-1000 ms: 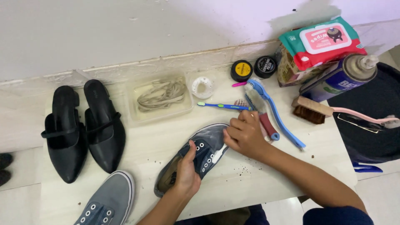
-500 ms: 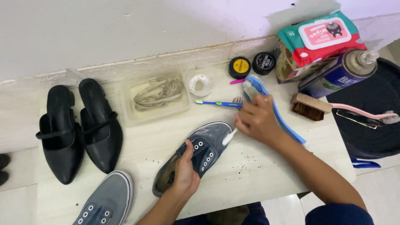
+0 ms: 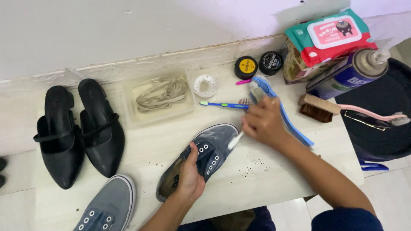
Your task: The person cleans a gray canvas sneaker using a toothbrush and a white paste. They repeatedly dip the toothbrush into a small container of paste and scrub the upper fabric and white rubber sole of the shoe.
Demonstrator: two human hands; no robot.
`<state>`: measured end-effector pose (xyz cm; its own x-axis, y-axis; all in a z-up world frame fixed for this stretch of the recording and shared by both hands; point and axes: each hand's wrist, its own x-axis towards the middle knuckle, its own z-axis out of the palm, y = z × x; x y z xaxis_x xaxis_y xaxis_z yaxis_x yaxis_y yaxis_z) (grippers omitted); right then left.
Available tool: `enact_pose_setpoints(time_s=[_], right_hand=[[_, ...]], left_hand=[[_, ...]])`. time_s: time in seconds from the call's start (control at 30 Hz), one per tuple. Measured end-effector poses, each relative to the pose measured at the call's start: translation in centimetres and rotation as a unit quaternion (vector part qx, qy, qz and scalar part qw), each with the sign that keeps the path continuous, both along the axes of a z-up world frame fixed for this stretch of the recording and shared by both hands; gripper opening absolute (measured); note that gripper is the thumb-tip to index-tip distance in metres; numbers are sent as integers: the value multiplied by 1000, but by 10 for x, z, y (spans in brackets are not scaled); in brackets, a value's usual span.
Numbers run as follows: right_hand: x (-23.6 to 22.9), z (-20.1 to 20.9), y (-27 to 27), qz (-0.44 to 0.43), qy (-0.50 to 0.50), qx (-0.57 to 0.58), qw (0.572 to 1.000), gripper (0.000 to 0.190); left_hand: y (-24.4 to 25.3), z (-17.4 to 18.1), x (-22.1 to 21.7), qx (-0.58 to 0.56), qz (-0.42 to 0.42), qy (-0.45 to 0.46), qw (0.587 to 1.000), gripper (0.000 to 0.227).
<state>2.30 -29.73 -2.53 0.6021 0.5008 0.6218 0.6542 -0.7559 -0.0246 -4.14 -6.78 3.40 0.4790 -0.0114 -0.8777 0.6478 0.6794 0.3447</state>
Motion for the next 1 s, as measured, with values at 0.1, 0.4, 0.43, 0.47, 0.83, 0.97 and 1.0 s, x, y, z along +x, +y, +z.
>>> enact_pose_setpoints(time_s=[0.1,0.4,0.43,0.47,0.83,0.97,1.0], right_hand=[[-5,7,13,33,7,-24,999,30],[6,23,-5,-33,-10,-4,999,38],[7,25,-7,-34,-10,-3,999,38],[8,25,-9,-36,-4,12,999,39],[10,2,1,26,-21,53,998,39],[-4,-10,28,69,-28,67,995,37],[-8,-9,39,89,-20,78,993,39]], left_hand=[[-2,-6,-3,53,-32,-15,998,58],[2,-88,-21,114,-209,-156,959,51],[5,-79,-15,115,-210,-155,958,51],[7,-69,-10,103,-202,-107,968,49],[6,-67,-12,92,-168,-111,975,79],[3,-63,-11,90,-148,-116,978,76],[4,-62,-11,88,-137,-125,979,75]])
